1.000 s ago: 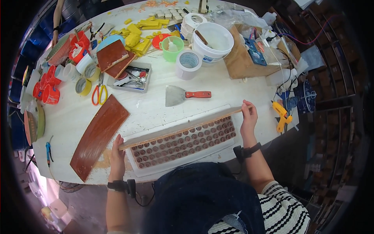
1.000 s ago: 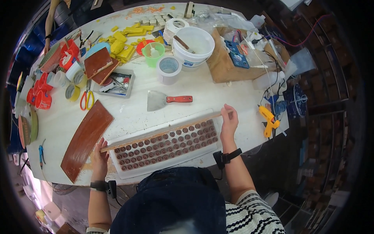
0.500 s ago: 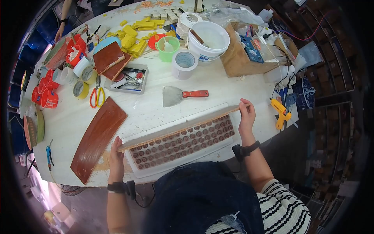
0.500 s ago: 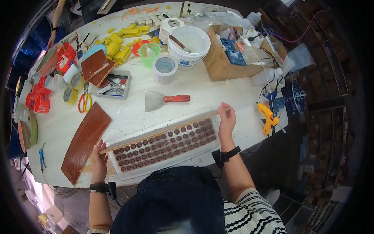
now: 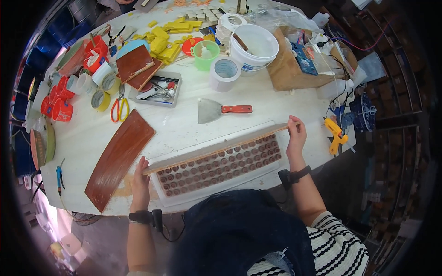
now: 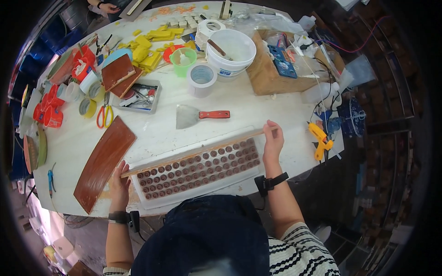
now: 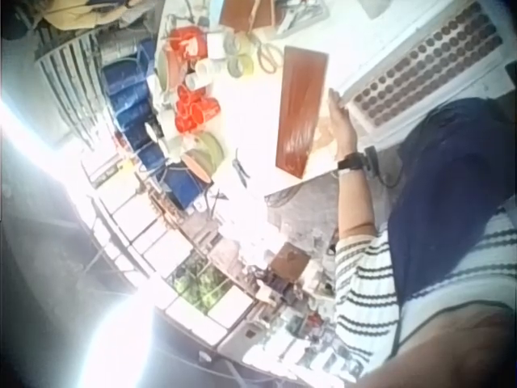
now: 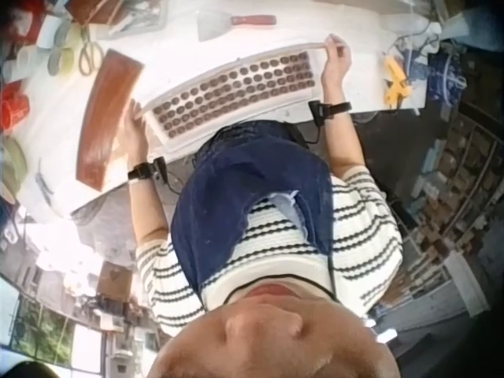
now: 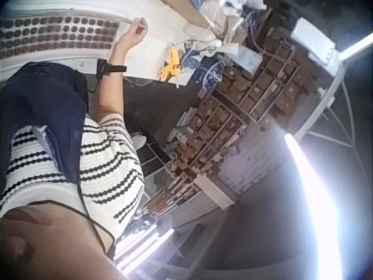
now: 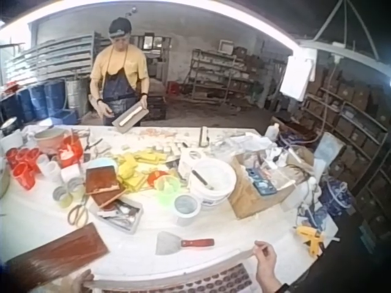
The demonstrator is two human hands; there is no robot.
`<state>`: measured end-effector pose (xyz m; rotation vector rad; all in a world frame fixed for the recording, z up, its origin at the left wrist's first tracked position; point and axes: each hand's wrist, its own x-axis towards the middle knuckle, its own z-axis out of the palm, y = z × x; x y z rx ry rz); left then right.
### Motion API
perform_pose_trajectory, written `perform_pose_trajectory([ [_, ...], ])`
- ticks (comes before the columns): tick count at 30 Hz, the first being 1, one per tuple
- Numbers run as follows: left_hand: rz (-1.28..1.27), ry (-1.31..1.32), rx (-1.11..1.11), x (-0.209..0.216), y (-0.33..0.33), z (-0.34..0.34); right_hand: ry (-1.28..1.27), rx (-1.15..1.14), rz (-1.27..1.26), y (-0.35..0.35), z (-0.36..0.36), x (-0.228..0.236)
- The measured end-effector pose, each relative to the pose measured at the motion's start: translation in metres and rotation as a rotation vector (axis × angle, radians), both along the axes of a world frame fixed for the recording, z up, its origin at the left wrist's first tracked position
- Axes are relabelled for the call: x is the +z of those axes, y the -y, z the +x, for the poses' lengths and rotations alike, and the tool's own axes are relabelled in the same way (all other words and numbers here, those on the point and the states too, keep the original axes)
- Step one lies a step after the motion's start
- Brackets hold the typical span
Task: Assembling wooden borders for a mold using a hot glue gun.
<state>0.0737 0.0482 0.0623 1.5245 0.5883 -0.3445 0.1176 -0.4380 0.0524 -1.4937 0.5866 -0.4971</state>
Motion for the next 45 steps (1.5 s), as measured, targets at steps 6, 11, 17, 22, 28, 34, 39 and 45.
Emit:
perform_pose_trajectory([
  [6,-0.027,-0.001,0.023,-0.0033,0.0002,-0.0009,-0.004,-0.008,0.025,0.0007,0.0002,-0.0008],
  [11,-0.010,-0.009,0.016,-0.0027,0.0000,-0.0019,-0.026,-0.001,0.004,0.0018,0.0005,-0.0011],
  [17,0.038,-0.013,-0.014,-0.0014,0.0008,-0.0006,-0.046,-0.008,-0.018,0.0022,0.0014,-0.0018],
  [22,0.013,-0.021,0.007,0.0005,0.0023,0.0001,-0.065,0.008,-0.089,0.0037,0.0019,-0.0045],
  [28,0.008,-0.017,0.007,0.0017,0.0033,0.0003,-0.043,-0.006,-0.023,0.0005,0.0024,0.0010],
  [34,0.006,-0.016,0.010,-0.0007,0.0018,0.0000,-0.054,0.000,-0.028,0.0003,0.0026,0.0016],
  [39,0.003,-0.011,0.003,-0.0011,0.0019,0.0001,-0.069,-0.011,-0.038,-0.0001,0.0022,0.0024],
  [45,0.021,-0.005,-0.014,-0.0031,0.0003,0.0003,-0.077,-0.020,-0.044,-0.0008,0.0023,0.0014],
])
